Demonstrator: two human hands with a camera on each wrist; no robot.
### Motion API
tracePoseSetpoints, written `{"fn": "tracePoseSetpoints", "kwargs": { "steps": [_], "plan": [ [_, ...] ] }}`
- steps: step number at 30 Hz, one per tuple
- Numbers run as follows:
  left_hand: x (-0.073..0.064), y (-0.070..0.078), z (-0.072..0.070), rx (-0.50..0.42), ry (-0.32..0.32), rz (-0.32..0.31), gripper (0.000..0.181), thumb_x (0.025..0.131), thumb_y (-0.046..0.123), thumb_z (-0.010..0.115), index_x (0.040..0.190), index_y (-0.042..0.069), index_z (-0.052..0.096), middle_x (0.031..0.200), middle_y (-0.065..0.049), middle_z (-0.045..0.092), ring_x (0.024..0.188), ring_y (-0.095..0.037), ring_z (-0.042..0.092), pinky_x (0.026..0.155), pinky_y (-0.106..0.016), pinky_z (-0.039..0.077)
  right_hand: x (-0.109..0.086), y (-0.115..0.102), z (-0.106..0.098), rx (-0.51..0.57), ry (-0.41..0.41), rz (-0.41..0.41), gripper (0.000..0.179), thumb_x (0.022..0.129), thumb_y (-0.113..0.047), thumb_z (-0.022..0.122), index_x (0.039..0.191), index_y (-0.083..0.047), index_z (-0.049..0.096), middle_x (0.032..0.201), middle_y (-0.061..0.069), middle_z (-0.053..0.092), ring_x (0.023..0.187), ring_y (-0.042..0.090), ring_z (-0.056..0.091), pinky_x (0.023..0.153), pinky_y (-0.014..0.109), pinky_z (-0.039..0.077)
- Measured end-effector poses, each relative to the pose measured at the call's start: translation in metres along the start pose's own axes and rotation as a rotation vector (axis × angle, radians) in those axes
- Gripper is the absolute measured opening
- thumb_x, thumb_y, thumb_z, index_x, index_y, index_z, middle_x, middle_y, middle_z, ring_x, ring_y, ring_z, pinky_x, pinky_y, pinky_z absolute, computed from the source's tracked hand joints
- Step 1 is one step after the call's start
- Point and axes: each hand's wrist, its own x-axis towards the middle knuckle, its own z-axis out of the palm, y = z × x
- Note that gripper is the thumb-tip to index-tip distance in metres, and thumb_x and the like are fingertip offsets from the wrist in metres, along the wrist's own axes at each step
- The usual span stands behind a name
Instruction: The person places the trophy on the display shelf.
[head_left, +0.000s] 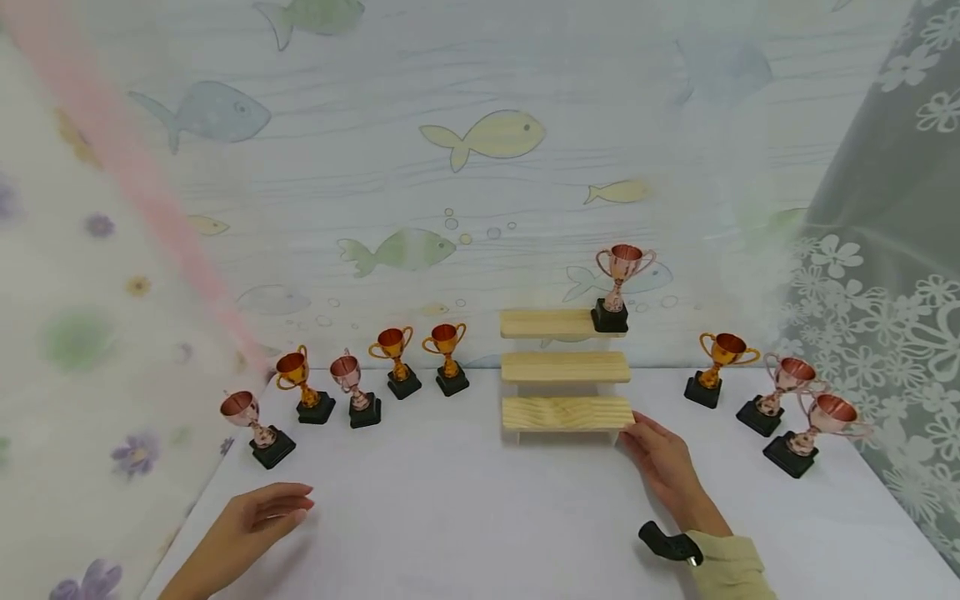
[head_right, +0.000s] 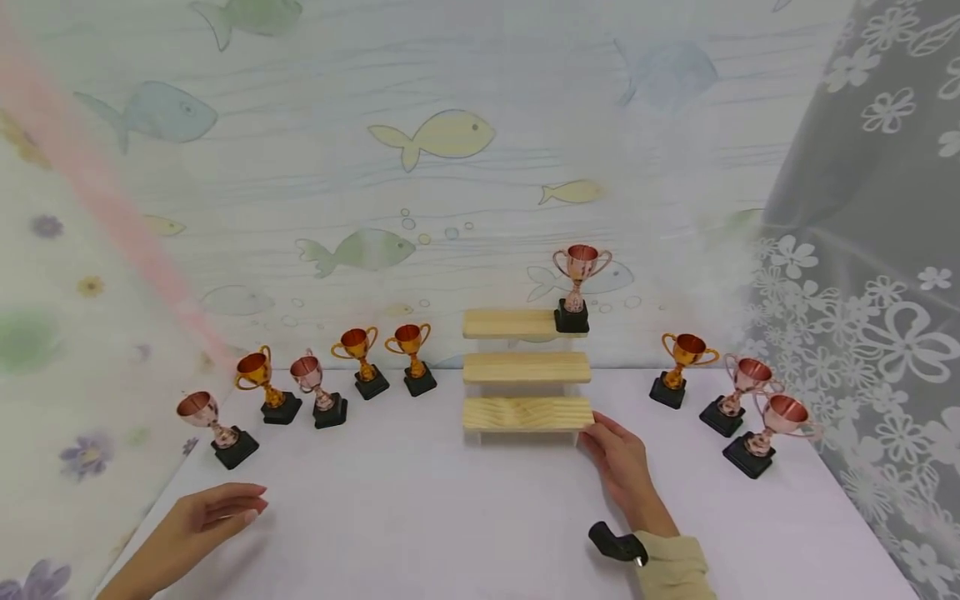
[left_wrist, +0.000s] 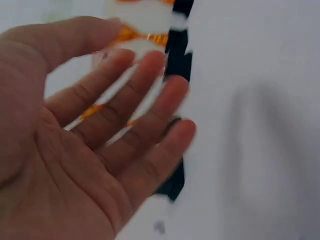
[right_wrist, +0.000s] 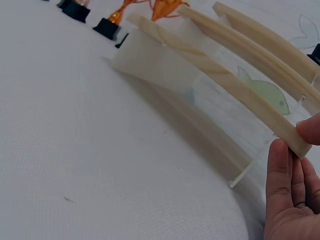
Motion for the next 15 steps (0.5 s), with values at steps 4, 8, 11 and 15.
{"fn": "tracePoseSetpoints", "kwargs": {
  "steps": [4, 8, 11, 15],
  "plan": [
    [-0.014, -0.018, -0.021, 0.113, 0.128, -0.146, 0.045, 0.101, 0.021, 0.066, 0.133, -0.009, 0.058, 0.121, -0.019, 0.070, 0.095, -0.005, 0.070, 0.081, -0.018, 0.059, -0.001, -0.001, -0.001, 0.014, -0.005, 0.001, 0.063, 0.102, -0.004, 0.053, 0.157, 0.005, 0.024, 0.107, -0.013, 0.061, 0.101, -0.004, 0.063, 0.100, 0.017, 0.051],
    [-0.016, -0.025, -0.027, 0.140, 0.380, -0.205, 0.061, 0.098, 0.026, 0.071, 0.143, -0.008, 0.047, 0.130, -0.028, 0.062, 0.087, 0.018, 0.056, 0.074, -0.008, 0.054, 0.000, -0.001, -0.001, 0.008, -0.001, 0.009, 0.063, 0.102, -0.004, 0.053, 0.158, 0.004, 0.024, 0.112, -0.011, 0.060, 0.101, -0.003, 0.063, 0.100, 0.017, 0.052],
    [-0.009, -0.025, -0.023, 0.038, 0.568, -0.206, 0.080, 0.095, 0.029, 0.075, 0.155, -0.001, 0.033, 0.144, -0.030, 0.048, 0.092, 0.024, 0.044, 0.074, 0.001, 0.047, 0.001, -0.001, -0.002, 0.007, 0.006, 0.012, 0.063, 0.102, -0.005, 0.054, 0.158, 0.004, 0.024, 0.113, -0.010, 0.060, 0.101, -0.003, 0.063, 0.099, 0.016, 0.052],
    [0.008, -0.022, -0.021, -0.132, 0.684, -0.210, 0.095, 0.092, 0.025, 0.077, 0.164, 0.015, 0.015, 0.162, -0.019, 0.030, 0.133, -0.004, 0.048, 0.097, -0.002, 0.043, 0.001, -0.001, -0.002, 0.021, 0.008, 0.010, 0.063, 0.102, -0.004, 0.054, 0.158, 0.004, 0.025, 0.110, -0.012, 0.061, 0.101, -0.003, 0.063, 0.099, 0.017, 0.052]
  ]
}}
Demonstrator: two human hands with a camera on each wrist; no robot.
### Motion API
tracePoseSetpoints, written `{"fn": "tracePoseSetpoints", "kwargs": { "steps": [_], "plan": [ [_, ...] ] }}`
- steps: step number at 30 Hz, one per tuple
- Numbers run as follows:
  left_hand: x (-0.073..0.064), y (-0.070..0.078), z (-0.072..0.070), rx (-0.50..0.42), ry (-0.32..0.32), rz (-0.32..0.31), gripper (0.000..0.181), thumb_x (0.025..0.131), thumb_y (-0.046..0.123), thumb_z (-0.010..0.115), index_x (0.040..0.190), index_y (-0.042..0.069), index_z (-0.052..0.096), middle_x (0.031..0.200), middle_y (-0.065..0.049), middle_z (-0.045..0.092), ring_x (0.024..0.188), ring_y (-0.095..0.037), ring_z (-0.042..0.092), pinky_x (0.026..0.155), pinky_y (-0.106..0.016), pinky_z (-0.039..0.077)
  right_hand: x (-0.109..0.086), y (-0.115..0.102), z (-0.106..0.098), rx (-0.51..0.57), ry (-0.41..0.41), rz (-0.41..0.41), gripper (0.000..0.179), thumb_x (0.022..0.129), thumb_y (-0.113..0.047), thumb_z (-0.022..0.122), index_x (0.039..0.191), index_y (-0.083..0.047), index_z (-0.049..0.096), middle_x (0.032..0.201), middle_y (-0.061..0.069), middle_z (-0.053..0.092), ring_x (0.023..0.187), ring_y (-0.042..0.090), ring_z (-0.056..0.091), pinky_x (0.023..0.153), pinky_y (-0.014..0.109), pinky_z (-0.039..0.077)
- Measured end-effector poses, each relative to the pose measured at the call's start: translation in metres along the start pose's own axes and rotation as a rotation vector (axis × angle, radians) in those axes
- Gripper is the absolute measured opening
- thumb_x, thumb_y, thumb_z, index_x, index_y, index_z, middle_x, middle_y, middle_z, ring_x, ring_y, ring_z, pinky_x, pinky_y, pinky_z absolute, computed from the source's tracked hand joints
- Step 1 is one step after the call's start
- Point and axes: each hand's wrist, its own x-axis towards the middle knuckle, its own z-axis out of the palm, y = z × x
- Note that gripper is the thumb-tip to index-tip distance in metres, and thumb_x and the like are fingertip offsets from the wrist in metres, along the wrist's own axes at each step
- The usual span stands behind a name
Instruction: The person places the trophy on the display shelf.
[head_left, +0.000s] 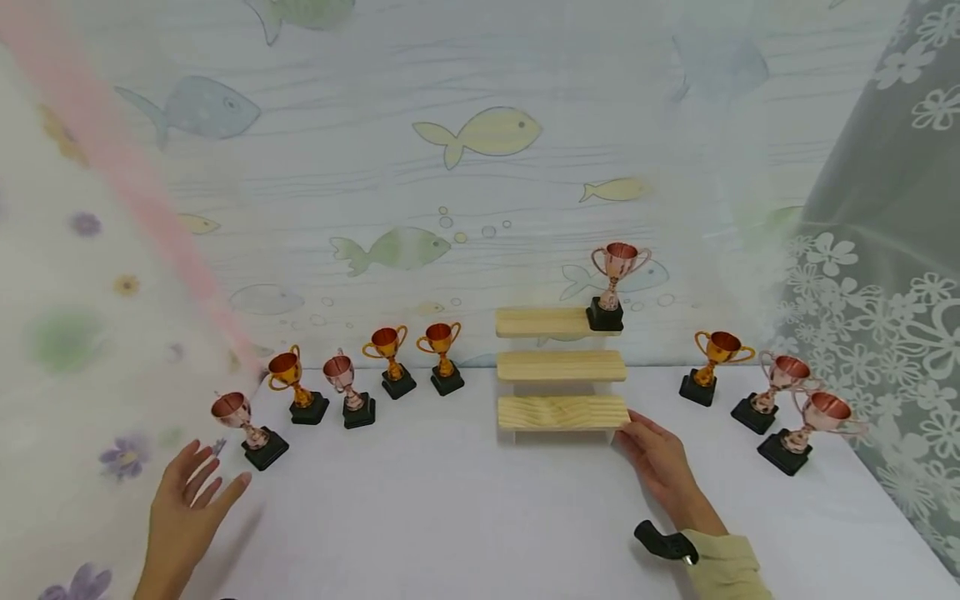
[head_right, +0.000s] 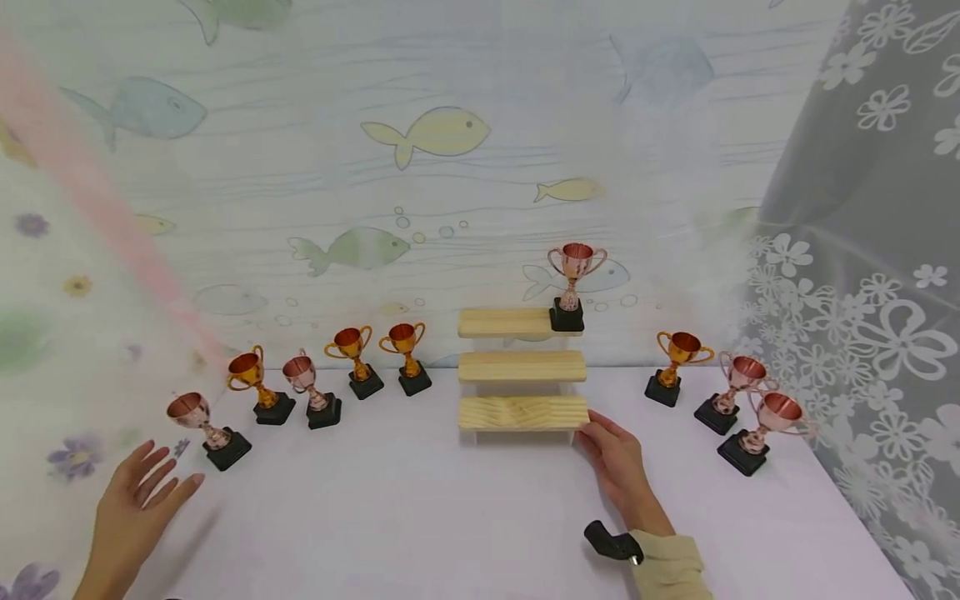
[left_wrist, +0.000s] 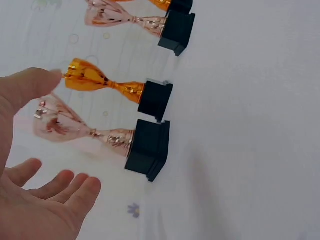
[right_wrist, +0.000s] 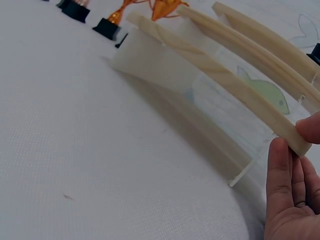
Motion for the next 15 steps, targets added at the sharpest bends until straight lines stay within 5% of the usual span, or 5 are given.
{"fn": "tracePoseSetpoints", "kwargs": {
  "steps": [5, 15],
  "plan": [
    [0.014, 0.004, 0.012, -0.099, -0.001, 0.013, 0.101, 0.093, 0.020, 0.077, 0.165, 0.025, 0.006, 0.170, -0.012, 0.016, 0.155, -0.028, 0.024, 0.116, -0.014, 0.032, 0.000, 0.001, 0.001, 0.009, -0.008, -0.010, 0.062, 0.102, -0.003, 0.052, 0.157, 0.005, 0.024, 0.107, -0.013, 0.062, 0.101, -0.003, 0.063, 0.099, 0.016, 0.052],
    [0.032, 0.016, 0.036, -0.120, 0.094, 0.079, 0.083, 0.097, 0.022, 0.072, 0.163, 0.022, 0.021, 0.163, -0.013, 0.035, 0.147, -0.029, 0.041, 0.115, -0.019, 0.035, 0.001, 0.001, -0.001, 0.019, 0.000, -0.004, 0.062, 0.102, -0.003, 0.054, 0.157, 0.004, 0.026, 0.108, -0.011, 0.062, 0.101, -0.002, 0.064, 0.099, 0.017, 0.052]
  ]
}}
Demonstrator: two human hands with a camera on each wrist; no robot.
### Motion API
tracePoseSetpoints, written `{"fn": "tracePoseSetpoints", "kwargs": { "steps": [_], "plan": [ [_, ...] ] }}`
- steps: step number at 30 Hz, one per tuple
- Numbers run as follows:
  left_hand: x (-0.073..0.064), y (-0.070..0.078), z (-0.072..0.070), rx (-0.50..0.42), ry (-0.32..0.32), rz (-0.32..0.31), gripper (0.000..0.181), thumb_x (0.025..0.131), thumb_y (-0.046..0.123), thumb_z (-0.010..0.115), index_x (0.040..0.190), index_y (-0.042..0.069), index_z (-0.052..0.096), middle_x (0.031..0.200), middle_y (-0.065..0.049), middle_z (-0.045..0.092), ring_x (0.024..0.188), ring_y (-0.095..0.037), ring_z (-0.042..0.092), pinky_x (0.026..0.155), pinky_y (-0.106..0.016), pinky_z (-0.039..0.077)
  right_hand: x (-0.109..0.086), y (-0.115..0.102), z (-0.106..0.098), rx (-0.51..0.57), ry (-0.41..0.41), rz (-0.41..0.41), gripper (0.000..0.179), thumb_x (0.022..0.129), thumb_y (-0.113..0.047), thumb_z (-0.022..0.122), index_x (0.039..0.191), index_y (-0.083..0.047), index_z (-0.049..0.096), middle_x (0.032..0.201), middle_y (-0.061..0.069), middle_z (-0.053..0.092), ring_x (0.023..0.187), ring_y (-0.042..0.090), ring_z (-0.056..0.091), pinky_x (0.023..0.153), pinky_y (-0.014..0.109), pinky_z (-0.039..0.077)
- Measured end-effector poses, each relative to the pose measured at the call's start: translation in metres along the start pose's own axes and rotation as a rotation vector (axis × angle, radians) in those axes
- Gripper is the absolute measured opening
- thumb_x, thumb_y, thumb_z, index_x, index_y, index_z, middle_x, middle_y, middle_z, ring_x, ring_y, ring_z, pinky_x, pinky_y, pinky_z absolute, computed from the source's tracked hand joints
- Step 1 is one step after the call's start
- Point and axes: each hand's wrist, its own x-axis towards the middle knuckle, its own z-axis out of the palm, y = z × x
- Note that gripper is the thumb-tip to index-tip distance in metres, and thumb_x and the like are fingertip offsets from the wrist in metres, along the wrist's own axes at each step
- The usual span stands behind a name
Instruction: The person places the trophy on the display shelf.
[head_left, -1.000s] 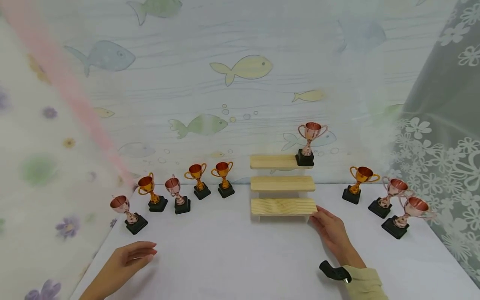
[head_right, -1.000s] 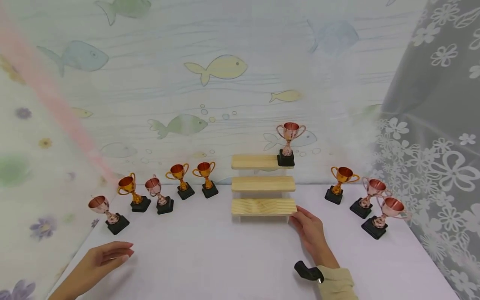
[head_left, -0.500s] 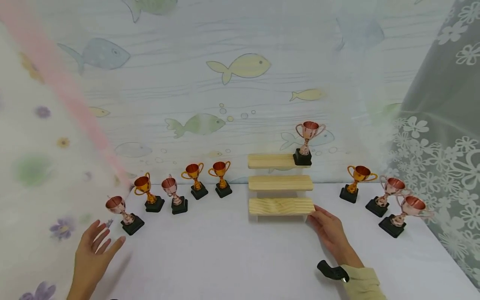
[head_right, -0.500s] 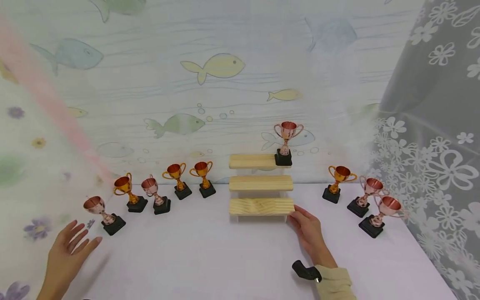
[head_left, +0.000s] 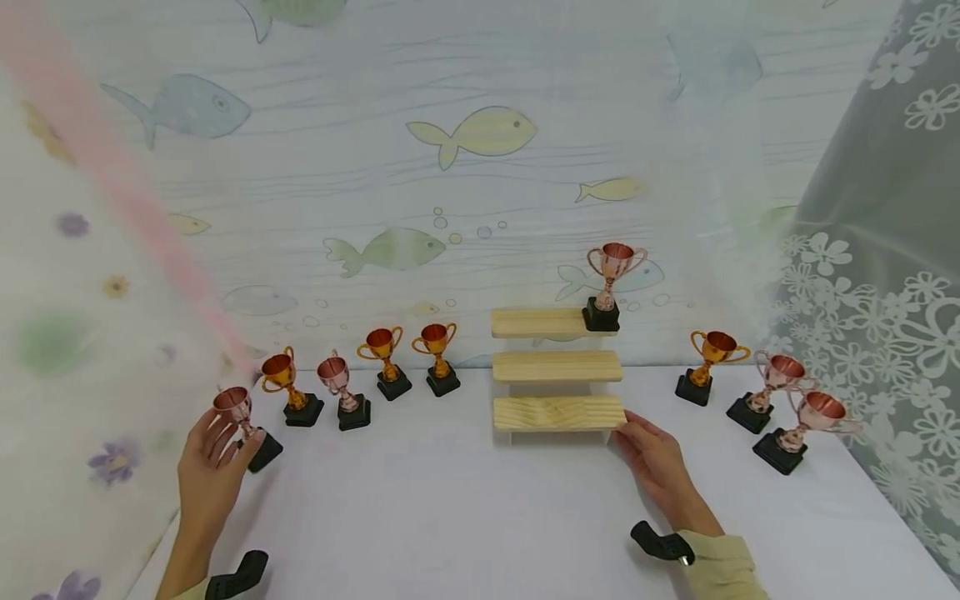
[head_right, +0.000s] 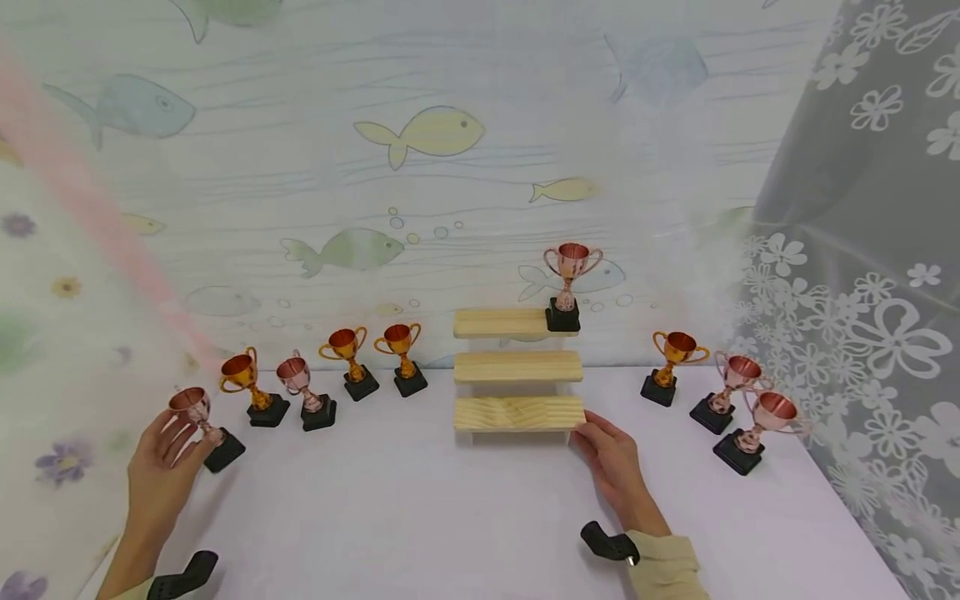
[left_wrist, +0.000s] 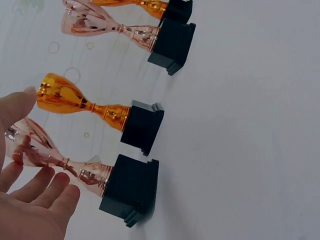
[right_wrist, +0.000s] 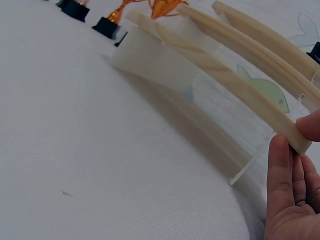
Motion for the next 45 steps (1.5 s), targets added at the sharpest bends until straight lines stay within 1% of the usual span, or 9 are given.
{"fn": "tracePoseSetpoints", "kwargs": {
  "steps": [4, 11, 14, 21, 25, 28, 35, 42, 45],
  "plan": [
    [0.003, 0.002, 0.005, -0.034, 0.058, -0.008, 0.079, 0.097, 0.021, 0.071, 0.162, 0.019, 0.025, 0.160, -0.015, 0.040, 0.141, -0.026, 0.047, 0.108, -0.016, 0.042, 0.000, 0.001, 0.001, -0.003, 0.006, 0.007, 0.062, 0.103, -0.005, 0.054, 0.158, 0.003, 0.026, 0.116, -0.008, 0.060, 0.102, -0.002, 0.064, 0.100, 0.017, 0.052],
    [0.012, -0.005, 0.014, -0.231, 0.183, -0.010, 0.074, 0.089, 0.015, 0.079, 0.153, 0.013, 0.042, 0.149, -0.018, 0.048, 0.119, -0.010, 0.058, 0.084, -0.001, 0.047, 0.000, 0.002, 0.001, -0.021, 0.000, 0.000, 0.063, 0.103, -0.005, 0.054, 0.158, 0.003, 0.024, 0.136, 0.003, 0.050, 0.104, -0.002, 0.063, 0.102, 0.018, 0.051],
    [0.014, -0.007, 0.019, -0.271, 0.225, 0.002, 0.071, 0.087, 0.015, 0.082, 0.149, 0.011, 0.047, 0.141, -0.014, 0.052, 0.113, -0.009, 0.061, 0.080, -0.001, 0.048, 0.001, 0.001, 0.000, -0.015, 0.002, 0.001, 0.063, 0.103, -0.005, 0.053, 0.158, 0.003, 0.025, 0.132, 0.000, 0.053, 0.103, -0.002, 0.063, 0.101, 0.018, 0.051],
    [0.017, -0.007, 0.022, -0.220, 0.331, 0.076, 0.062, 0.087, 0.013, 0.081, 0.142, 0.003, 0.054, 0.119, 0.006, 0.059, 0.098, 0.002, 0.062, 0.080, -0.002, 0.049, -0.001, 0.001, 0.000, 0.002, 0.002, 0.002, 0.062, 0.102, -0.004, 0.055, 0.157, 0.003, 0.027, 0.114, -0.008, 0.060, 0.102, -0.001, 0.064, 0.100, 0.018, 0.052],
    [0.020, -0.008, 0.023, -0.300, 0.351, 0.137, 0.059, 0.084, 0.003, 0.081, 0.137, -0.004, 0.057, 0.109, 0.012, 0.060, 0.092, 0.004, 0.064, 0.080, -0.003, 0.051, -0.002, 0.000, 0.000, 0.005, -0.001, -0.002, 0.061, 0.103, -0.004, 0.054, 0.157, 0.002, 0.027, 0.111, -0.010, 0.062, 0.103, -0.001, 0.064, 0.101, 0.018, 0.052],
    [0.022, -0.011, 0.023, -0.277, 0.357, 0.145, 0.057, 0.086, 0.004, 0.080, 0.138, -0.002, 0.057, 0.107, 0.015, 0.060, 0.092, 0.005, 0.063, 0.080, -0.003, 0.051, -0.002, 0.000, 0.000, 0.005, -0.002, -0.001, 0.061, 0.103, -0.005, 0.054, 0.157, 0.002, 0.026, 0.110, -0.011, 0.063, 0.103, -0.001, 0.064, 0.101, 0.018, 0.051],
    [0.019, -0.014, 0.021, -0.127, 0.367, 0.164, 0.051, 0.092, 0.012, 0.074, 0.140, 0.004, 0.057, 0.111, 0.018, 0.058, 0.094, 0.006, 0.061, 0.080, -0.001, 0.049, -0.002, 0.001, 0.001, 0.010, 0.008, -0.004, 0.060, 0.104, -0.006, 0.054, 0.157, 0.002, 0.027, 0.113, -0.010, 0.061, 0.103, -0.001, 0.064, 0.101, 0.018, 0.051],
    [0.017, -0.012, 0.022, -0.079, 0.395, 0.230, 0.059, 0.085, 0.010, 0.082, 0.138, 0.002, 0.058, 0.114, 0.015, 0.057, 0.095, 0.006, 0.058, 0.078, 0.000, 0.048, -0.002, 0.001, 0.001, 0.013, -0.002, -0.017, 0.060, 0.103, -0.005, 0.053, 0.157, 0.003, 0.026, 0.114, -0.009, 0.061, 0.104, -0.001, 0.064, 0.101, 0.018, 0.051],
    [0.017, -0.009, 0.024, -0.065, 0.414, 0.252, 0.061, 0.083, 0.011, 0.085, 0.137, 0.001, 0.059, 0.112, 0.019, 0.055, 0.094, 0.007, 0.057, 0.076, 0.002, 0.047, -0.001, 0.002, 0.000, 0.017, 0.001, -0.023, 0.061, 0.103, -0.005, 0.053, 0.157, 0.004, 0.026, 0.113, -0.010, 0.061, 0.103, -0.001, 0.064, 0.101, 0.018, 0.052]
  ]
}}
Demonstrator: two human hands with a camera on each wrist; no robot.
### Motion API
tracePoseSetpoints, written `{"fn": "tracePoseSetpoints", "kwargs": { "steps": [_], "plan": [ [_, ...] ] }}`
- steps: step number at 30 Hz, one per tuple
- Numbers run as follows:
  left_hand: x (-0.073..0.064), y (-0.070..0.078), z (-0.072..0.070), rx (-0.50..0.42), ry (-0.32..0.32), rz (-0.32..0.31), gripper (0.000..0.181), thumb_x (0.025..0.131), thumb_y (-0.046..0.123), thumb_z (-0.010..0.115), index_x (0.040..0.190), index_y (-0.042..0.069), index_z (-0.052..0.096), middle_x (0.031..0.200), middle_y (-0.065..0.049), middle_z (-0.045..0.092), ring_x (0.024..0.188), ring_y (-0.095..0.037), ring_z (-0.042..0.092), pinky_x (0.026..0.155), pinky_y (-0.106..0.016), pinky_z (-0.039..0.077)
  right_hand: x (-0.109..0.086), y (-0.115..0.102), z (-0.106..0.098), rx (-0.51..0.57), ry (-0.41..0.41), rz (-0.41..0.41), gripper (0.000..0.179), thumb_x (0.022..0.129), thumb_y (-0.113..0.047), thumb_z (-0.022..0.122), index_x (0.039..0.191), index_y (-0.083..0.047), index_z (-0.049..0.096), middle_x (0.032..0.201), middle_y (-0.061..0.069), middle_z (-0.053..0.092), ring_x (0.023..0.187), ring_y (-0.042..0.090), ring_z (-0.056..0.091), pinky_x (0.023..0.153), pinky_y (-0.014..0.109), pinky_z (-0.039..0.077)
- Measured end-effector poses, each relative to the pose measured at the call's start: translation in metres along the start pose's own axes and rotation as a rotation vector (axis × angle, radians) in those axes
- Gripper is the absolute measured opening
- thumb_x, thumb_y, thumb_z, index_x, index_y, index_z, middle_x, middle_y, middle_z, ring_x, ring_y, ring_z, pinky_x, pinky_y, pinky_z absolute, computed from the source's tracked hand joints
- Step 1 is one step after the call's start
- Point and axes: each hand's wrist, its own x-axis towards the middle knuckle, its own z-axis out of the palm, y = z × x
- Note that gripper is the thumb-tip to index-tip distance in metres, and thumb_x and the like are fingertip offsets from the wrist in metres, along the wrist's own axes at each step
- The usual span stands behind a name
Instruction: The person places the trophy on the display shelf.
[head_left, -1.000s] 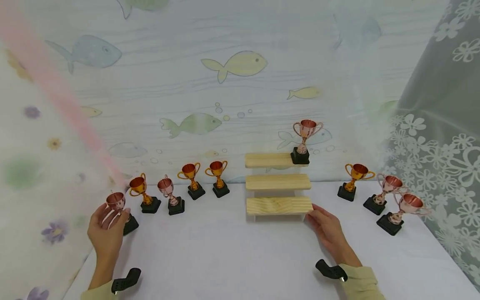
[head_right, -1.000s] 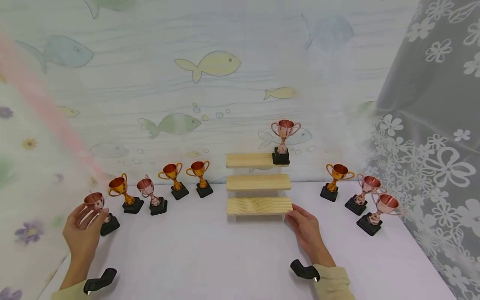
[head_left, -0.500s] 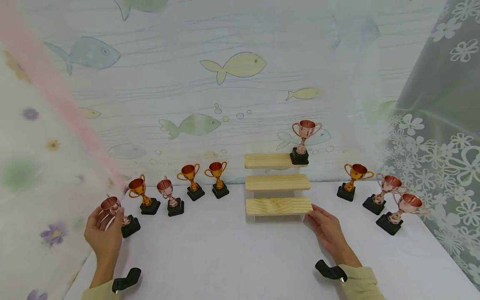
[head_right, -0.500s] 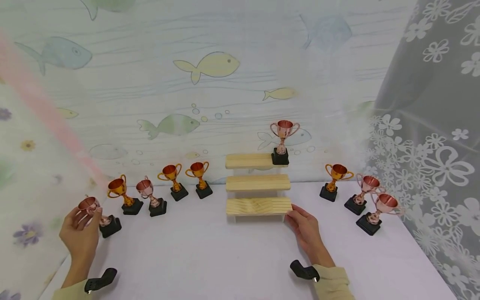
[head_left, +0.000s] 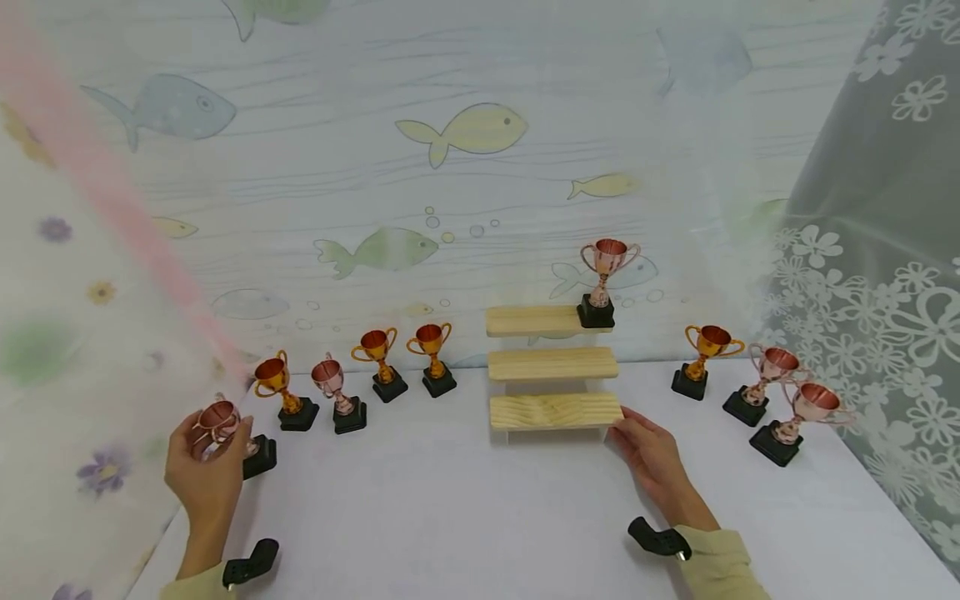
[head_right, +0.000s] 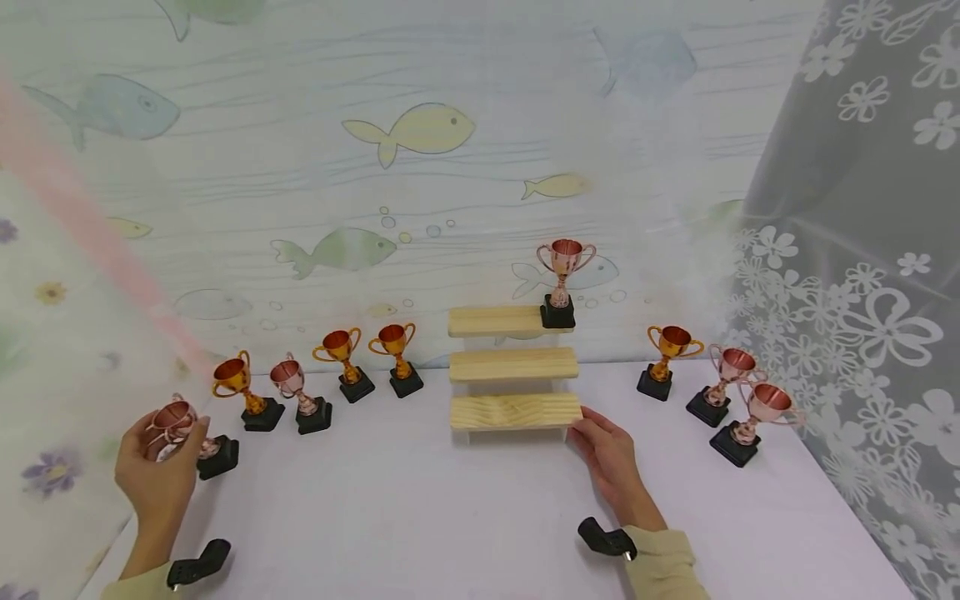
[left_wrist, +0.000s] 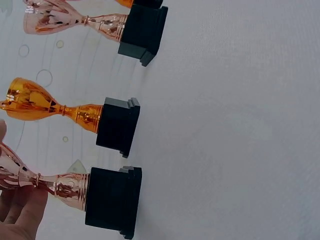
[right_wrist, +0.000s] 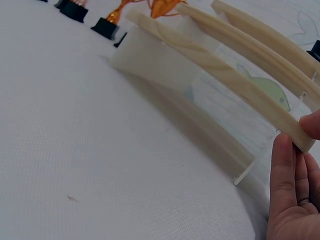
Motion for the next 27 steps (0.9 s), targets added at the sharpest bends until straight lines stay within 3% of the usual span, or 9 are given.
{"fn": "tracePoseSetpoints", "kwargs": {
  "steps": [12, 21, 24, 27],
  "plan": [
    [-0.002, 0.001, -0.012, -0.077, 0.005, -0.023, 0.051, 0.080, 0.000, 0.083, 0.128, 0.001, 0.064, 0.105, 0.019, 0.058, 0.088, 0.007, 0.061, 0.072, -0.001, 0.050, 0.001, -0.002, 0.002, 0.003, -0.003, 0.009, 0.061, 0.102, -0.004, 0.055, 0.156, 0.003, 0.028, 0.110, -0.010, 0.063, 0.103, 0.000, 0.065, 0.101, 0.019, 0.052],
    [-0.009, 0.019, -0.024, -0.131, -0.033, -0.034, 0.052, 0.079, -0.006, 0.081, 0.128, 0.002, 0.065, 0.108, 0.015, 0.061, 0.092, 0.005, 0.063, 0.073, -0.002, 0.051, 0.001, -0.005, 0.004, -0.040, 0.009, 0.020, 0.063, 0.102, -0.004, 0.053, 0.158, 0.002, 0.025, 0.133, 0.002, 0.052, 0.101, -0.002, 0.064, 0.101, 0.018, 0.052],
    [-0.010, 0.025, -0.029, -0.136, -0.051, -0.006, 0.052, 0.079, -0.008, 0.080, 0.128, 0.000, 0.066, 0.109, 0.014, 0.063, 0.092, 0.005, 0.065, 0.073, -0.003, 0.053, 0.001, -0.005, 0.004, -0.041, 0.010, 0.014, 0.062, 0.102, -0.003, 0.053, 0.157, 0.004, 0.026, 0.129, 0.000, 0.054, 0.100, -0.002, 0.064, 0.100, 0.018, 0.052],
    [-0.013, 0.034, -0.034, -0.179, -0.075, -0.023, 0.051, 0.079, -0.010, 0.080, 0.127, 0.000, 0.067, 0.107, 0.012, 0.065, 0.088, 0.004, 0.066, 0.071, -0.004, 0.053, 0.000, -0.004, 0.003, -0.040, 0.005, 0.015, 0.063, 0.102, -0.002, 0.054, 0.157, 0.005, 0.025, 0.123, -0.003, 0.057, 0.100, -0.002, 0.064, 0.100, 0.018, 0.052]
  ]
}}
